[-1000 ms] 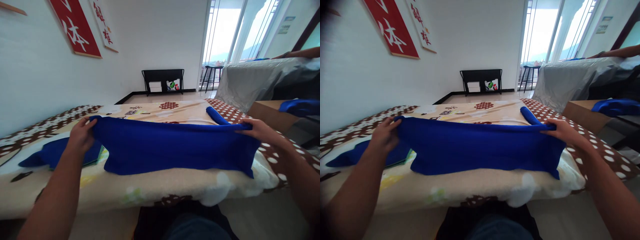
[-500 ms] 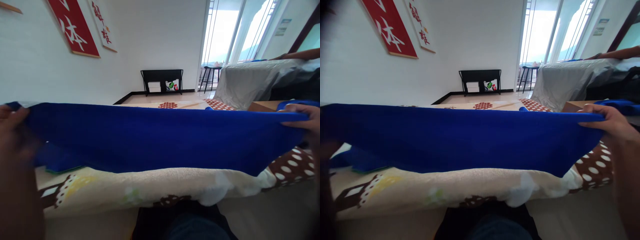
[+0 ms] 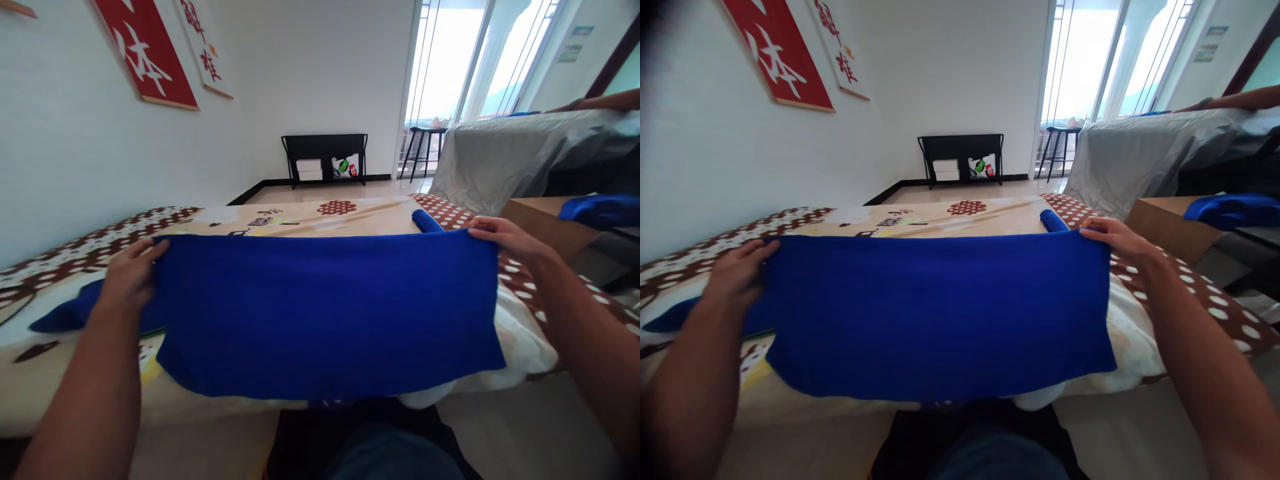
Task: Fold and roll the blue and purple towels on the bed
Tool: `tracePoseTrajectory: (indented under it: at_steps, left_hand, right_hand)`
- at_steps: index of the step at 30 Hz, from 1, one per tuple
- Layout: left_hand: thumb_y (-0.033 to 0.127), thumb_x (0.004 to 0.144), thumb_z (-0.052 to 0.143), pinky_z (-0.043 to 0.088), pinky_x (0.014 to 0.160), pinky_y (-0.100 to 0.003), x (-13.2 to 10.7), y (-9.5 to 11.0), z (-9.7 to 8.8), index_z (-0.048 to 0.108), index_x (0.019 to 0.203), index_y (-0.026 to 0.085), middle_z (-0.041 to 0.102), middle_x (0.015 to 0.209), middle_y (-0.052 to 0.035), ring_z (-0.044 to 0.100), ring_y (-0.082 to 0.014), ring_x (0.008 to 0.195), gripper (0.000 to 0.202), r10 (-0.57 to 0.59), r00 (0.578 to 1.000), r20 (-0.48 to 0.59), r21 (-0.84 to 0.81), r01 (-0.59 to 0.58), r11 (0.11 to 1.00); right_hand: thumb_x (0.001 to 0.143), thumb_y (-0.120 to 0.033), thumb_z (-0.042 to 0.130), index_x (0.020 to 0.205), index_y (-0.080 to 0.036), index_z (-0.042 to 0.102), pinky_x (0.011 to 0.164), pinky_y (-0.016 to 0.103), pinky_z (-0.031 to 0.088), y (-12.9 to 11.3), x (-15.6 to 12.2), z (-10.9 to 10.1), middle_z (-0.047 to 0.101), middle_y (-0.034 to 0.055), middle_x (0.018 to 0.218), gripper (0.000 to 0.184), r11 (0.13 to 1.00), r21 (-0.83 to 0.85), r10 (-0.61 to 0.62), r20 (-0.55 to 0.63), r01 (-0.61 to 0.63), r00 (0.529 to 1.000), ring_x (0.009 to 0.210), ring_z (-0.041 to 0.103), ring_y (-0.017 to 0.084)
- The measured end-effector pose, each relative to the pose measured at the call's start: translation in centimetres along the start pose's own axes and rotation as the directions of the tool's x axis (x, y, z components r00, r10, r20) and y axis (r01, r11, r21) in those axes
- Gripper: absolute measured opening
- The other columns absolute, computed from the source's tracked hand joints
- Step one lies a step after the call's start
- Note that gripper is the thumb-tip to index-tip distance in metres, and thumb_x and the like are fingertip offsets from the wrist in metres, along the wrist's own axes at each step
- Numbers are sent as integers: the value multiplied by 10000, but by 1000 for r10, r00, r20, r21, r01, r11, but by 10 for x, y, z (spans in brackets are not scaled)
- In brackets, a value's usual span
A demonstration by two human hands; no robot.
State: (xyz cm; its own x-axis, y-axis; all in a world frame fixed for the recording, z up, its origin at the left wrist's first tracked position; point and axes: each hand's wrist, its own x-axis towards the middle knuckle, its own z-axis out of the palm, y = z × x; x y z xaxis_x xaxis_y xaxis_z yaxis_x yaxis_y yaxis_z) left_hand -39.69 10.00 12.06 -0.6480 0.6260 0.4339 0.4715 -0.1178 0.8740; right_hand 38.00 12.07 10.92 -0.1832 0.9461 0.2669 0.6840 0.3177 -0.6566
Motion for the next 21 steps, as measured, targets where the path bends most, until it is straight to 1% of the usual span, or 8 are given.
tracePoseTrajectory:
  at_steps: [1,2,5,8,11,14,16,21]
  left_hand:
    - [264,807,725,592,709,-366,-1,-14,10,605,1275,73,669,721,14,616,-109,635,520,-43,998,47,43,41,998]
    - [278,824,705,584,711,-349,-2,-27,20,580,1299,55,667,727,10,609,-111,646,539,-83,994,76,93,76,993]
    - [310,854,666,550,752,-320,-5,-61,48,552,1310,6,685,807,-26,597,-134,723,560,-135,984,114,280,99,955]
    - [328,878,628,502,869,-327,-5,-84,71,603,1251,25,704,964,-81,610,-181,885,481,-112,975,190,473,9,881]
    - [384,904,577,454,954,-399,-2,-98,87,644,1203,92,694,1078,-130,603,-255,1036,423,-109,945,310,625,-116,772]
    - [485,945,458,443,929,-509,2,-107,95,616,1247,124,677,1106,-191,603,-339,1063,497,-147,919,366,733,-188,653]
    - [537,960,371,440,904,-548,5,-111,99,596,1268,127,665,1110,-224,605,-375,1059,560,-164,910,381,780,-221,585]
    - [587,977,239,455,866,-534,12,-119,108,564,1295,154,653,1138,-223,615,-366,1045,628,-174,905,388,833,-264,486]
  right_hand:
    - [829,-716,537,904,-190,571,594,265,417,6,12,12,602,15,742,532,999,-49,7,96,-2,995,635,515,111]
    - [836,-694,547,878,-183,577,616,260,424,12,24,24,607,19,752,514,995,-101,7,135,7,991,657,515,111]
    - [887,-554,585,873,-171,582,708,255,442,31,59,58,645,48,846,383,974,-228,25,122,4,992,760,552,127]
    - [946,-396,553,964,-170,571,780,276,445,47,83,90,668,98,1000,227,923,-383,60,57,-34,997,881,596,170]
    - [966,-362,508,1044,-181,563,771,317,443,59,95,117,678,118,1008,204,842,-536,90,26,-62,996,888,630,228]
    - [999,-368,401,1097,-169,554,780,354,442,68,100,133,666,157,1068,269,755,-655,73,29,-36,997,910,645,267]
    - [1007,-357,361,1108,-150,556,830,383,437,73,103,138,649,183,1107,302,702,-713,46,44,-1,998,970,634,288]
    - [1011,-321,323,1127,-118,567,923,430,404,88,115,146,632,203,1121,338,600,-798,5,67,50,998,1066,587,310]
